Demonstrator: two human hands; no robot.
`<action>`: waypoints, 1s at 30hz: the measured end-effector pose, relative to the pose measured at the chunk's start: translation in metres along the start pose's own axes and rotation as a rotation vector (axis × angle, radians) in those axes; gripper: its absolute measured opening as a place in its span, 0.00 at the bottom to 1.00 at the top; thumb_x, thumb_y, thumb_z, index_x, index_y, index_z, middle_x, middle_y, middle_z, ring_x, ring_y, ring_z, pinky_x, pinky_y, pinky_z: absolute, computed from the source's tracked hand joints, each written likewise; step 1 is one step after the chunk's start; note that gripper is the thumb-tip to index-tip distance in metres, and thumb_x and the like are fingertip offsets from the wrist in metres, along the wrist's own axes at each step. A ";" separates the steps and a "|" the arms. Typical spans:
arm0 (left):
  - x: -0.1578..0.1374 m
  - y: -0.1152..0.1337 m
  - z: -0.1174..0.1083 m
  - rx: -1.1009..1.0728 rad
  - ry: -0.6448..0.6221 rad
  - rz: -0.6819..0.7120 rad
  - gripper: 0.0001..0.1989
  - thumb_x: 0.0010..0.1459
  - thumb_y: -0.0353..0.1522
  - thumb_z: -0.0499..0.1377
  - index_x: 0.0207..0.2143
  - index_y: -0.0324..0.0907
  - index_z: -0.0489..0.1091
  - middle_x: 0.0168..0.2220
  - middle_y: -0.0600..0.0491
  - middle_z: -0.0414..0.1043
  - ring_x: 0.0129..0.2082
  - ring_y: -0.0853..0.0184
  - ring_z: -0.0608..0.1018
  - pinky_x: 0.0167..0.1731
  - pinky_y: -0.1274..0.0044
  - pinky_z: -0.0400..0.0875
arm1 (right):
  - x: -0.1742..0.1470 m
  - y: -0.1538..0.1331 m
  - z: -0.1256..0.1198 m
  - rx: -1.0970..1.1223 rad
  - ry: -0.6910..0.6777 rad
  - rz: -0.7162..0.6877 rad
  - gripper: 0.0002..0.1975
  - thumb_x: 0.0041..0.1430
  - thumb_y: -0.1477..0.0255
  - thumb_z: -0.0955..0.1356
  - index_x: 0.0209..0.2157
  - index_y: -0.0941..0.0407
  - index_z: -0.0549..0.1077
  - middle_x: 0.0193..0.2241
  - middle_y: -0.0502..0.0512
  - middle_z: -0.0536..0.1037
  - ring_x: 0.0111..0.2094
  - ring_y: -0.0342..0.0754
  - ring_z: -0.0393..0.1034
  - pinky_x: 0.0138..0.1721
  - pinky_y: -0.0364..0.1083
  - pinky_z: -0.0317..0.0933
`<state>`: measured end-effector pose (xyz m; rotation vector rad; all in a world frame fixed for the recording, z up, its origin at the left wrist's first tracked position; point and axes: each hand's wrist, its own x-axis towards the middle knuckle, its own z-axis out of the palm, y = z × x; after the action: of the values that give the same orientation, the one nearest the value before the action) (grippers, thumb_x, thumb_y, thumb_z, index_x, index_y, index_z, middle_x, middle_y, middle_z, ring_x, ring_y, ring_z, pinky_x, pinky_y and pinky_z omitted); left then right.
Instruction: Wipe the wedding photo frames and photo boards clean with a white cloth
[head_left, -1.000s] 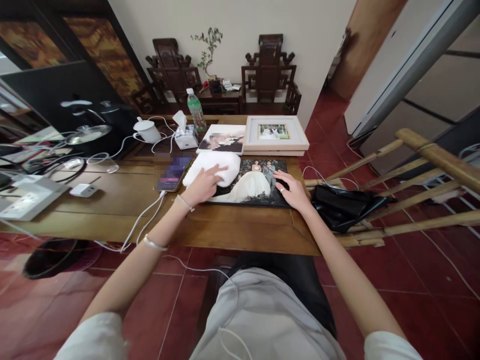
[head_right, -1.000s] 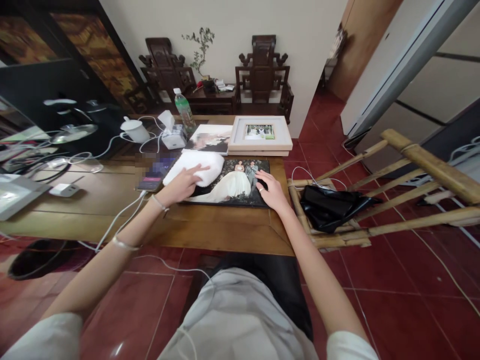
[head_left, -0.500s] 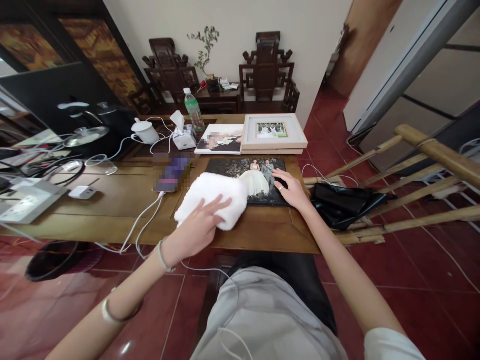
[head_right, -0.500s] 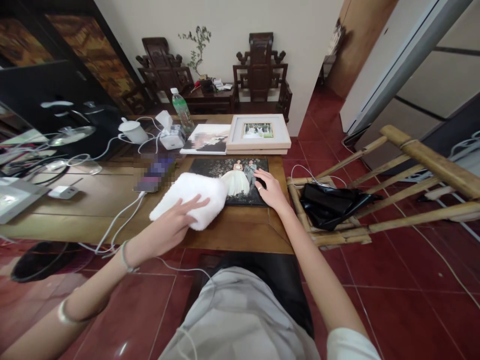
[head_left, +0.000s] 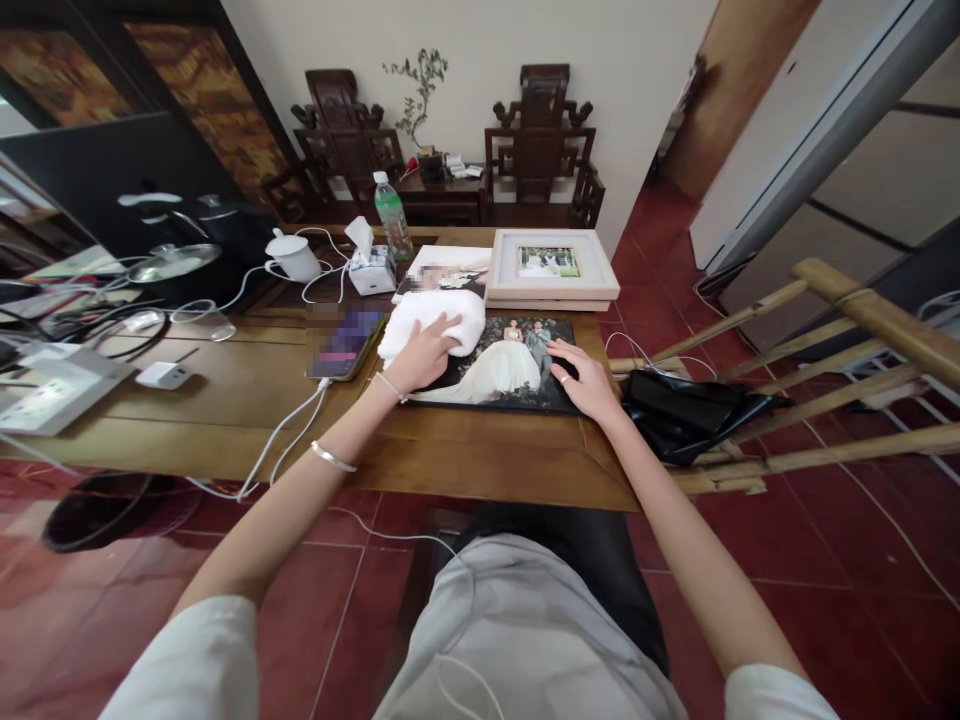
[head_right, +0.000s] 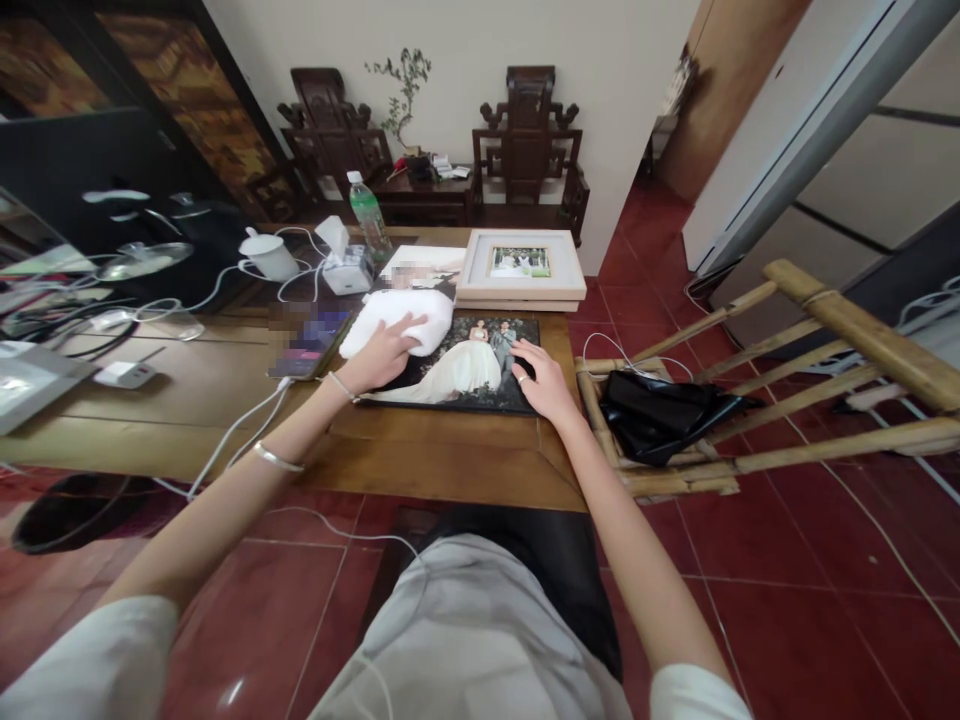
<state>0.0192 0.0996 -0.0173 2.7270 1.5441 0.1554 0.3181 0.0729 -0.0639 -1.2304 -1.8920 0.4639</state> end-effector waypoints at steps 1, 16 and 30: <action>0.000 0.002 0.000 0.020 0.003 -0.003 0.23 0.53 0.19 0.44 0.45 0.38 0.72 0.67 0.47 0.50 0.67 0.49 0.51 0.58 0.44 0.52 | 0.000 0.000 0.000 -0.001 -0.001 0.004 0.14 0.59 0.72 0.64 0.46 0.53 0.76 0.54 0.57 0.74 0.60 0.53 0.63 0.63 0.59 0.53; -0.085 0.090 -0.033 -0.156 -0.175 0.209 0.23 0.53 0.18 0.44 0.44 0.40 0.72 0.67 0.49 0.52 0.67 0.54 0.53 0.60 0.52 0.56 | 0.000 0.000 0.002 0.006 0.004 0.002 0.15 0.59 0.72 0.65 0.46 0.52 0.76 0.54 0.57 0.74 0.60 0.53 0.63 0.63 0.59 0.53; 0.030 0.064 -0.008 -0.005 -0.071 0.111 0.23 0.56 0.21 0.45 0.50 0.39 0.69 0.68 0.46 0.48 0.67 0.48 0.49 0.57 0.41 0.49 | 0.000 0.000 0.001 -0.005 -0.004 0.004 0.14 0.60 0.72 0.65 0.47 0.52 0.76 0.54 0.57 0.74 0.60 0.52 0.63 0.63 0.58 0.53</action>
<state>0.0891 0.0921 -0.0036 2.7826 1.3746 0.0616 0.3174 0.0727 -0.0643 -1.2381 -1.8950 0.4642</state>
